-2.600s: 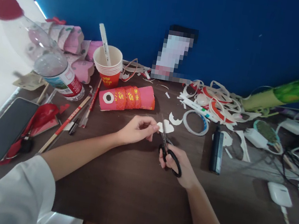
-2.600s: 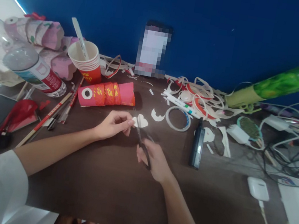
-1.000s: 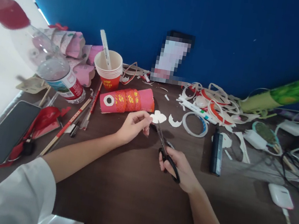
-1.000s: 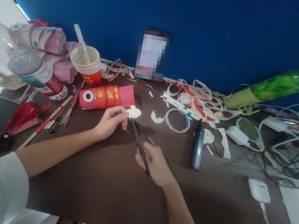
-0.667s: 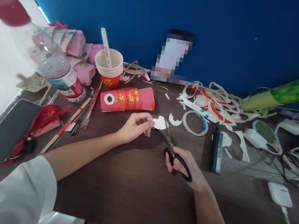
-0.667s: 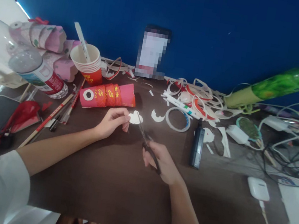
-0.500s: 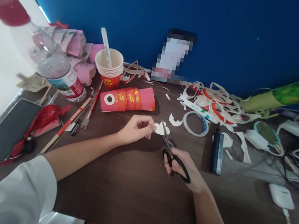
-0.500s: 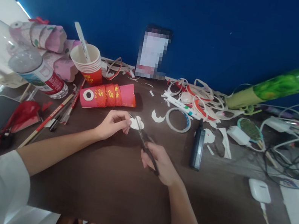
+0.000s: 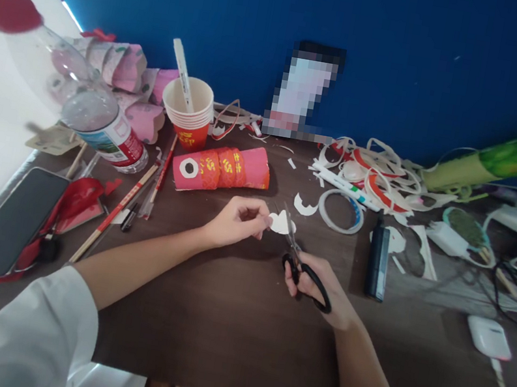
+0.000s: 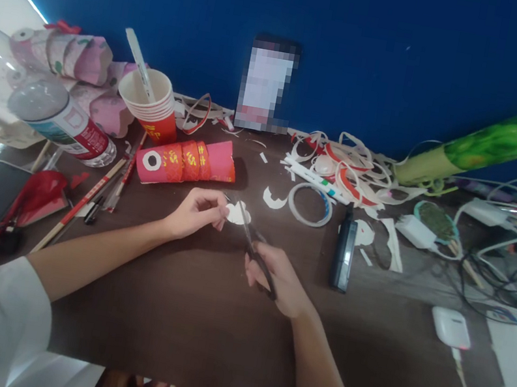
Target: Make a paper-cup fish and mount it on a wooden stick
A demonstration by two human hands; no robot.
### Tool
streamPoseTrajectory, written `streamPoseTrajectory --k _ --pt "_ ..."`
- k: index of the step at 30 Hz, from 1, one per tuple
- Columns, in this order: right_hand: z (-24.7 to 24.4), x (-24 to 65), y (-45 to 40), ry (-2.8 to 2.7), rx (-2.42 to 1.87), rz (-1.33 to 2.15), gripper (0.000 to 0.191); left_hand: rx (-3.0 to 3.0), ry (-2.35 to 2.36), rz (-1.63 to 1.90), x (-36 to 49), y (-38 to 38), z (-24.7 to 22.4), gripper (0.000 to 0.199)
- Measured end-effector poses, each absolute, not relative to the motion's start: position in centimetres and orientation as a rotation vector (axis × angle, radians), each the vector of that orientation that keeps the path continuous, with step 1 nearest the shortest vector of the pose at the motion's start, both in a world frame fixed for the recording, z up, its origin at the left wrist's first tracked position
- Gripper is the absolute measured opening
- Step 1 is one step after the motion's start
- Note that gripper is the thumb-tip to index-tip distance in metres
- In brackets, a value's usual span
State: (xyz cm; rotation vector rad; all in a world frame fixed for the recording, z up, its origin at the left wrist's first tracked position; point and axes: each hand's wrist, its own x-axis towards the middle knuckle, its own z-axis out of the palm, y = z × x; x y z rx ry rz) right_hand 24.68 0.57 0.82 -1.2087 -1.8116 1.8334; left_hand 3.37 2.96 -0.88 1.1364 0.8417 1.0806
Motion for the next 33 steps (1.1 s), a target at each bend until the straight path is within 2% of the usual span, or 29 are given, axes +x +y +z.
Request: streamPoseTrajectory --k 12,33 --pt "0.90 24.41 0.58 -1.819 -1.188 1.831 0.058 1.120 0.824 1.092 3.41 3.04 -1.15 0.033" --pt "1.32 24.47 0.89 -1.860 -1.237 1.763 0.060 1.125 0.811 1.086 3.35 3.07 -0.80 0.045"
